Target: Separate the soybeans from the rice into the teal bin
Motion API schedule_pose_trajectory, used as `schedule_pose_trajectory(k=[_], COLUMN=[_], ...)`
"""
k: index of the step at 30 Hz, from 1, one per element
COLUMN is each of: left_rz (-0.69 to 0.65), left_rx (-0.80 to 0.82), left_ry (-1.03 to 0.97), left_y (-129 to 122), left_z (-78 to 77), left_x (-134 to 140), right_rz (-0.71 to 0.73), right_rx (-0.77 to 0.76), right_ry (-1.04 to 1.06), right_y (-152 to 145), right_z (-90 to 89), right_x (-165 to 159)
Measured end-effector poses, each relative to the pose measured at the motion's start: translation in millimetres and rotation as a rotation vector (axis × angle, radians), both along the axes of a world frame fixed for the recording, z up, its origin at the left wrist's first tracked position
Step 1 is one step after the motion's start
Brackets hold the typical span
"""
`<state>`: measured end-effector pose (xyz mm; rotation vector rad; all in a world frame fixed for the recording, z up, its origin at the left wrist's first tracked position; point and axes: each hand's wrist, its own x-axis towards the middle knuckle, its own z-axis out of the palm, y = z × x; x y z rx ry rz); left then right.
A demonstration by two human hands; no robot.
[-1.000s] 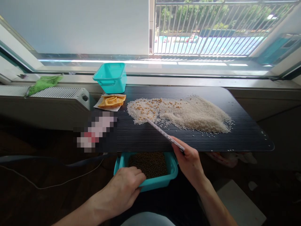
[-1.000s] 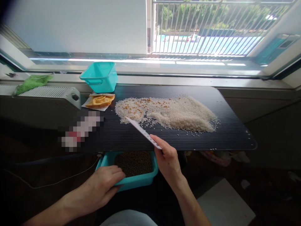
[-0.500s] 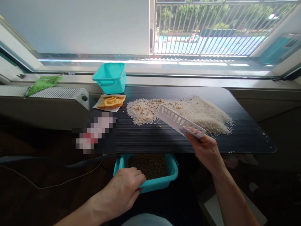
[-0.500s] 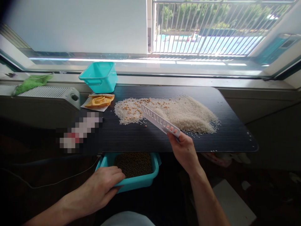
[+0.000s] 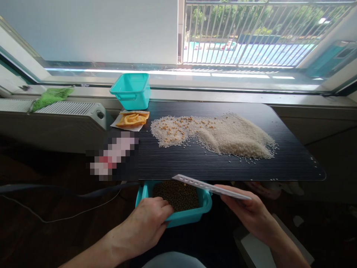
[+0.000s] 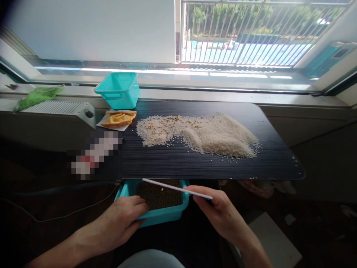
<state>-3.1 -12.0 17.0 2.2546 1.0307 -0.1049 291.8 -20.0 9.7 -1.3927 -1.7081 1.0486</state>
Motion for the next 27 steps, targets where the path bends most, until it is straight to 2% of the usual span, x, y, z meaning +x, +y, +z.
schedule_pose_trajectory(k=[2,5,9,13,16,20,27], left_rz=[0.005,-0.002,-0.001,0.009,0.004,0.009,0.009], left_rx=[-0.014,-0.006,0.016,0.033,0.024,0.018,0.001], left_ry=[-0.01,-0.003,0.012,0.013,0.015,-0.005,-0.012], left_y=[0.4,0.5,-2.2,-4.5,-3.1,-0.2,3.5], left_z=[0.8,1.0,-2.7,-6.0,-4.7,-1.9,-0.1], left_x=[0.5,1.5,1.3,-0.8,-1.4,-0.7,1.6], right_rz=[0.08,0.023,0.01,-0.017,-0.128,-0.273,-0.415], right_rx=[-0.02,0.077,0.304,0.349,0.351,0.357,0.376], right_ry=[0.018,0.044,0.104,0.076,0.022,-0.061,-0.177], right_y=[1.2,13.8,37.3,47.2,44.8,41.8,50.9], right_z=[6.6,9.5,-6.0,-23.2,-28.3,-29.8,-26.0], right_x=[-8.4,-30.7,-75.1,-99.4,-89.8,-61.4,-25.4])
